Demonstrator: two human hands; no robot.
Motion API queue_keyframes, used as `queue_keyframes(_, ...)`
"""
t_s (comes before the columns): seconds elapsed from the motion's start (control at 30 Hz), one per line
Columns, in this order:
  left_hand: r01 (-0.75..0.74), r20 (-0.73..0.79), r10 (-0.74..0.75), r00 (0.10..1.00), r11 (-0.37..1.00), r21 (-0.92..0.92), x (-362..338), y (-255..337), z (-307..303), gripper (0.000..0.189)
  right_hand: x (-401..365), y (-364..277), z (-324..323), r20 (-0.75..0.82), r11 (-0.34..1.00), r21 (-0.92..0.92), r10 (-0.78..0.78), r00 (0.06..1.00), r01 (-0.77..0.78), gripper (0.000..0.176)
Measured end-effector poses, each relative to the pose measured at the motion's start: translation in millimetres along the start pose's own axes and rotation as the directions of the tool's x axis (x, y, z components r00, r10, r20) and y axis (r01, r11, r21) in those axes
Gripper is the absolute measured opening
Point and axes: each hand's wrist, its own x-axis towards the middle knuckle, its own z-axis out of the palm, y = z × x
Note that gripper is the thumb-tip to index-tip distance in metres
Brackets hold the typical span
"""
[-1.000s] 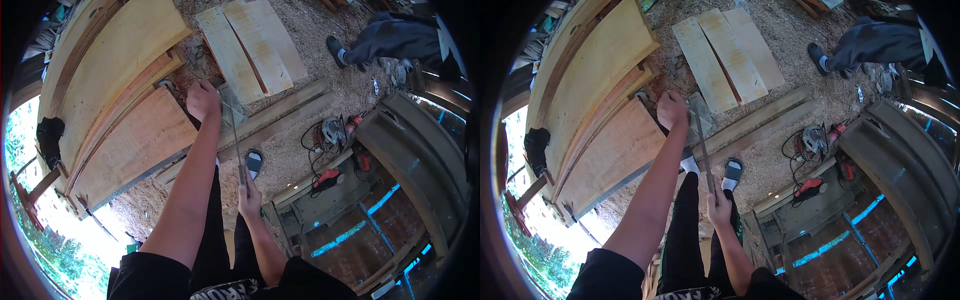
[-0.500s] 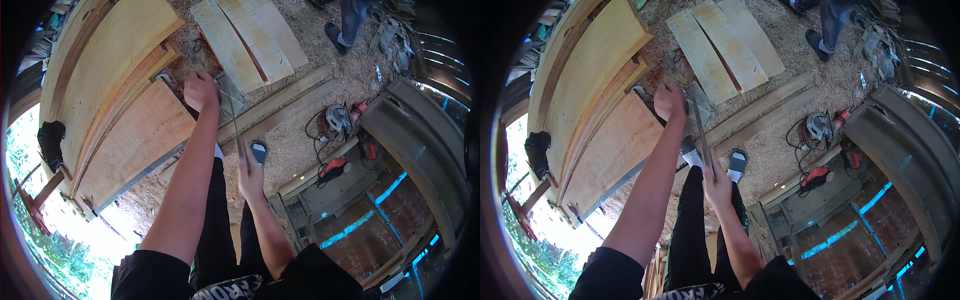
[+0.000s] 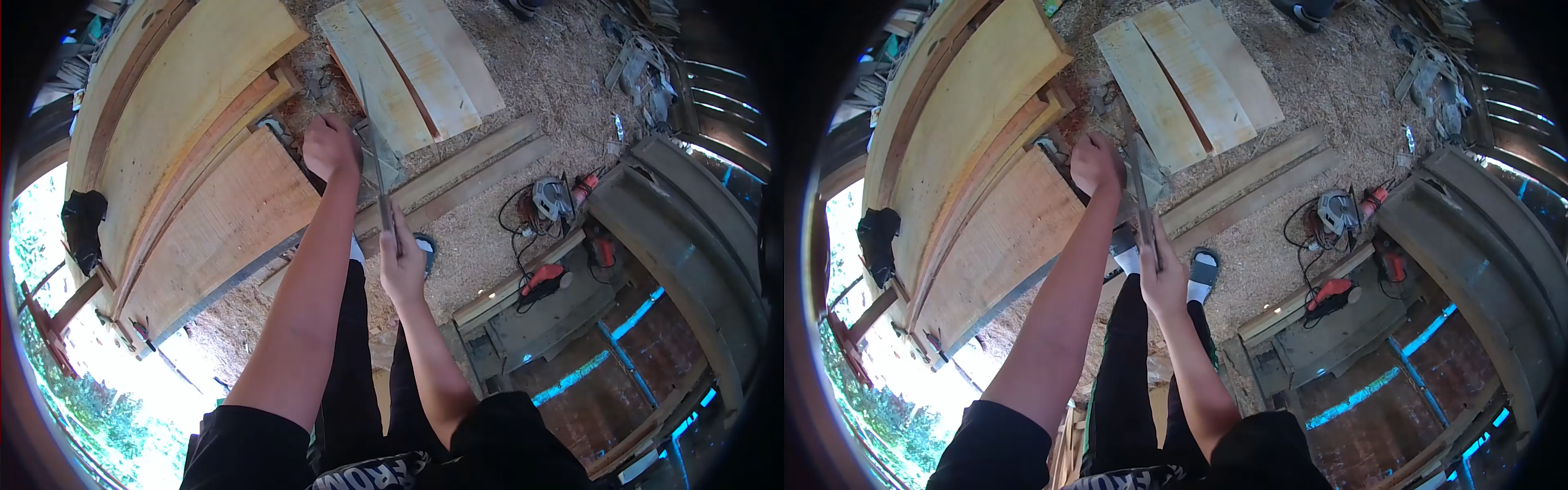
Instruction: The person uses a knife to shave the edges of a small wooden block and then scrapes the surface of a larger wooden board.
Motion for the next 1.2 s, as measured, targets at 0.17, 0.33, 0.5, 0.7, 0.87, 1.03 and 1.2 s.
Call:
queue_keyframes(0.17,0.025,0.023,-0.025,0.999,1.000,-0.002,0.9,4.3,-2.9,0.038,-74.7,61.0,-23.7,-0.022,0.996,-0.053,-0.077,0.997,0.076,0.055)
queue_keyframes(0.33,0.016,0.036,-0.016,0.999,1.000,-0.009,0.9,-3.5,1.1,0.042,7.8,-3.4,-4.8,0.035,0.997,-0.070,0.026,0.999,-0.023,0.055)
queue_keyframes(0.5,-0.039,-0.037,0.041,0.998,0.999,0.029,-1.9,2.0,0.9,0.037,-73.2,63.8,-21.9,-0.029,1.000,0.014,-0.014,0.999,0.015,0.055)
queue_keyframes(0.7,-0.039,-0.037,0.039,0.999,0.999,0.013,-1.1,2.2,0.0,0.036,4.3,1.2,4.2,-0.031,0.996,-0.003,-0.084,0.996,0.084,0.055)
queue_keyframes(0.87,-0.032,-0.027,0.033,0.999,0.999,0.026,-2.9,4.9,-2.0,0.036,-73.7,63.3,-22.4,-0.038,0.998,-0.014,-0.062,0.997,0.061,0.054)
queue_keyframes(1.03,0.005,0.001,-0.005,1.000,0.999,0.044,-1.1,9.0,-1.6,0.036,-20.1,19.8,-14.3,0.005,0.998,-0.061,0.022,1.000,-0.021,0.053)
queue_keyframes(1.2,0.026,-0.031,-0.026,0.999,1.000,0.012,-1.0,1.9,3.2,0.037,-33.9,18.2,-15.8,-0.031,0.994,-0.108,-0.014,0.999,0.010,0.054)
